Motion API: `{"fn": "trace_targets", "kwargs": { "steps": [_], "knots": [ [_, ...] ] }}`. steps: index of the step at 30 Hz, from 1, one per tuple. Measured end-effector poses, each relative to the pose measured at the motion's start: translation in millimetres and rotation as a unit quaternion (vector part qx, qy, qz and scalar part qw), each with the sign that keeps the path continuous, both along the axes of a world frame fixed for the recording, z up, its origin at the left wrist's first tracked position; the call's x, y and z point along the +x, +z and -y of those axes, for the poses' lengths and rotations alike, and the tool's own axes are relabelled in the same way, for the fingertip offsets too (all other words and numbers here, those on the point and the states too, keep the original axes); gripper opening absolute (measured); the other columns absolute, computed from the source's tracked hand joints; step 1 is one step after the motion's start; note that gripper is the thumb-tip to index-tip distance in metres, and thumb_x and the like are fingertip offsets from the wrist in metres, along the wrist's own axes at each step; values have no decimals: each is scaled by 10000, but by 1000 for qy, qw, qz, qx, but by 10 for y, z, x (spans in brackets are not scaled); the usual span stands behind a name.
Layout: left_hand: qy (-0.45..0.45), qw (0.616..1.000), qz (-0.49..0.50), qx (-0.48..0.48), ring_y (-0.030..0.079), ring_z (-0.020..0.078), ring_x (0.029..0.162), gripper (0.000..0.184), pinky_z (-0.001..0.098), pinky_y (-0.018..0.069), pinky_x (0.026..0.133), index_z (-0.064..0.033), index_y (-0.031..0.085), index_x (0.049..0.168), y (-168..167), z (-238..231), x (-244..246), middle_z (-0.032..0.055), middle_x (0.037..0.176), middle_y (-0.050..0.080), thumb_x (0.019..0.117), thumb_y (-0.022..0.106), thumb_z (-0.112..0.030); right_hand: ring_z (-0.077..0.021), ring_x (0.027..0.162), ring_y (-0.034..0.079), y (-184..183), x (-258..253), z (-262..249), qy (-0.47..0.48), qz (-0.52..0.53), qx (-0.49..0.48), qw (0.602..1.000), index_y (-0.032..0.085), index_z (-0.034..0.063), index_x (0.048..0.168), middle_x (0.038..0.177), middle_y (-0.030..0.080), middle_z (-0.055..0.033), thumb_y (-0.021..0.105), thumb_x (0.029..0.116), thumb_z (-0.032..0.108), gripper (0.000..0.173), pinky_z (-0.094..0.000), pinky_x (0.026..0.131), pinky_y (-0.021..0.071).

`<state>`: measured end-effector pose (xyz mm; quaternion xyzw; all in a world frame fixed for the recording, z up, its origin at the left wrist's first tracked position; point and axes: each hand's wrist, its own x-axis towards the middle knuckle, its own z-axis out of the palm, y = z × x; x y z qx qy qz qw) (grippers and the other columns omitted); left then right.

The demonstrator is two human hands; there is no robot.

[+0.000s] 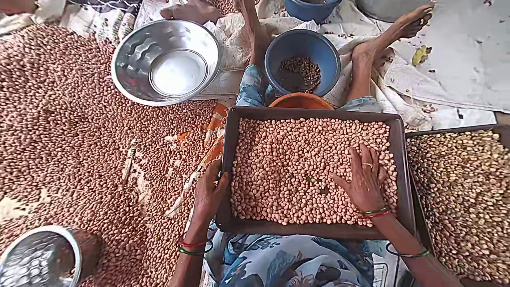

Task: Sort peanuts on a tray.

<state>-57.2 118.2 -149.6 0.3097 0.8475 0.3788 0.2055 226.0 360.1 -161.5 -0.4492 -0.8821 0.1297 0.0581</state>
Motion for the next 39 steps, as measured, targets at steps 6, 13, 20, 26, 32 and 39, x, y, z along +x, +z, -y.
{"fn": "trace_targets", "kwargs": {
  "steps": [6, 13, 20, 26, 32, 39],
  "knots": [
    [6, 998, -59, -14, 609, 408, 1175, 500, 548, 440, 1013, 121, 516, 1378, -67, -37, 58, 339, 1239, 618, 1068, 377, -247, -497, 1468, 336, -56, -987, 124, 129, -78, -126, 981, 627, 109, 1410, 1520, 487, -253, 751, 920, 322, 548, -743, 1119, 241],
    [17, 999, -34, -20, 609, 359, 1165, 470, 517, 439, 1017, 111, 542, 1342, -85, 14, 31, 305, 1229, 626, 1074, 361, -231, -446, 1425, 407, 112, -1662, 736, 344, -5, -259, 903, 743, 79, 1208, 1305, 657, -207, 679, 958, 283, 329, -734, 1078, 257],
    [14, 999, -34, -29, 640, 338, 1037, 446, 523, 471, 930, 109, 569, 1300, -64, 9, 73, 282, 1099, 656, 1074, 386, -230, -453, 1365, 473, 371, -466, 425, 389, 84, -266, 878, 787, 62, 1039, 1200, 698, -202, 717, 886, 193, 213, -710, 1073, 259],
    [16, 999, -24, -42, 628, 334, 1036, 433, 531, 454, 928, 92, 572, 1296, -58, -16, 46, 269, 1092, 651, 1072, 397, -235, -509, 1311, 530, 585, 6, 89, 171, 72, -75, 980, 748, 72, 1222, 1276, 674, -249, 717, 919, 147, 314, -752, 1017, 312],
    [9, 998, -26, -52, 645, 343, 992, 453, 550, 471, 903, 97, 571, 1297, -107, -16, 5, 268, 1059, 656, 1075, 391, -255, -515, 1458, 379, 150, -390, 778, 228, 25, -131, 964, 508, 18, 1496, 1582, 410, -278, 549, 916, -75, 589, -701, 1059, 378],
    [18, 998, -25, -47, 634, 272, 875, 396, 502, 487, 821, 79, 604, 1206, -95, -8, 15, 202, 949, 648, 1075, 416, -244, -387, 892, 722, 376, -350, 401, 145, -71, -166, 973, 770, 20, 1117, 1063, 739, -214, 583, 1004, 84, 228, -551, 766, 555]
  ]
}}
